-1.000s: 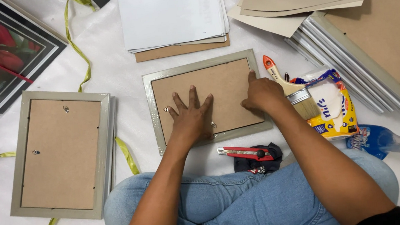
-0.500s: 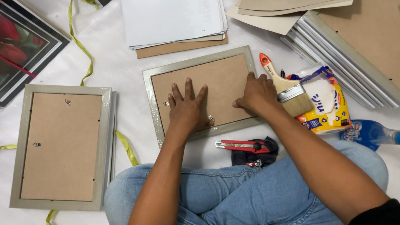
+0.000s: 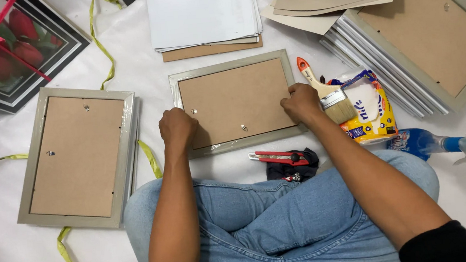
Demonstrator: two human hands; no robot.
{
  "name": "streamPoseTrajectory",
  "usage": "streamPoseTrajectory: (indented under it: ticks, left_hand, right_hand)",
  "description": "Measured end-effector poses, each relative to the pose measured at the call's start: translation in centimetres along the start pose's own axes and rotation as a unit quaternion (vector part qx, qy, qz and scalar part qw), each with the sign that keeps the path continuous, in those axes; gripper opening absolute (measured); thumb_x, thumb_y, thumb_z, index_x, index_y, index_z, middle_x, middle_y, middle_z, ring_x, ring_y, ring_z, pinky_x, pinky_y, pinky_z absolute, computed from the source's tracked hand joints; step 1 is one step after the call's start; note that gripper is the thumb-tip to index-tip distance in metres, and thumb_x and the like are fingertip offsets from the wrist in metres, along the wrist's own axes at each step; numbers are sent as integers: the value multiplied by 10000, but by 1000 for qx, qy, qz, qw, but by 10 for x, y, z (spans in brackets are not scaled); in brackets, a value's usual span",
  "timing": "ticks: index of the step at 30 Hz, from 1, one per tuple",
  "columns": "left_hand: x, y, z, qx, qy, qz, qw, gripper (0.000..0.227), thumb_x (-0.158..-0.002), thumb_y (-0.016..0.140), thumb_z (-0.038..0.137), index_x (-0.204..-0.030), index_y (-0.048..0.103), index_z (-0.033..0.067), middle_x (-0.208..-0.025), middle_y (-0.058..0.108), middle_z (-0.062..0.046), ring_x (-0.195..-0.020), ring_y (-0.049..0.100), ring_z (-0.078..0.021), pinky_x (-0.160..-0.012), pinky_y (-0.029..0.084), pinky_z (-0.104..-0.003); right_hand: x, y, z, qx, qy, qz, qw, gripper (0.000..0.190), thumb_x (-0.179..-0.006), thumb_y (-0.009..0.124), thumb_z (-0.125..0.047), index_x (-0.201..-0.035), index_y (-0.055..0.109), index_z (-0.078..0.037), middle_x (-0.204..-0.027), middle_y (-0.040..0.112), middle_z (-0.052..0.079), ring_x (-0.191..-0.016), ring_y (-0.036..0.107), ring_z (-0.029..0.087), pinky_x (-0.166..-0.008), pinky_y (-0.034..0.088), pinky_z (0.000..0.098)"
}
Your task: Assembling and cleaning picture frames with artwork
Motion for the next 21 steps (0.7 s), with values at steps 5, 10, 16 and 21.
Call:
streamPoseTrajectory:
  ticks: [5,10,16,21]
  left_hand:
    - [3,-7,6,0,-12,-7,1000,287,-758,837,118,-948,769,-86,-892,682,-300,-860,714,-498,-706,605,-547]
    - [14,-21,16,10,-22,-13,1000,325,-759,870,152,-952,767,-88,-908,687,-319,-882,714,-506,-714,604,-562]
    - [36,-36,42,4,-63,9,998,370,-819,804,254,-1002,771,-66,-901,730,-276,-889,727,-466,-754,593,-547]
    - [88,-35,165,-22,251,11,968,853,-777,892,245,-1450,494,-97,-1427,465,-386,-1351,433,-564,-1115,382,-662]
  right_hand:
    - [-15,17,19,-13,-14,1,1000,253,-797,653,-173,-984,760,-40,-914,739,186,-996,717,402,-826,566,523]
    - [10,1,-20,-13,26,-9,1000,339,-776,626,-44,-1063,586,132,-943,659,277,-1028,687,451,-851,567,549]
    - [-1,-13,4,-33,22,-11,999,351,-783,649,-104,-1101,798,-124,-1000,757,161,-972,730,380,-776,609,475]
    - [9,-21,2,-243,95,5,965,243,-776,595,-6,-953,761,11,-769,715,237,-612,718,254,-532,633,338]
Point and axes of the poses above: each hand's wrist, its own x-axis away from the middle knuckle, its own y-axis out of the palm, z = x × y, the point moved 8 cm from there along -x, towards the middle knuckle
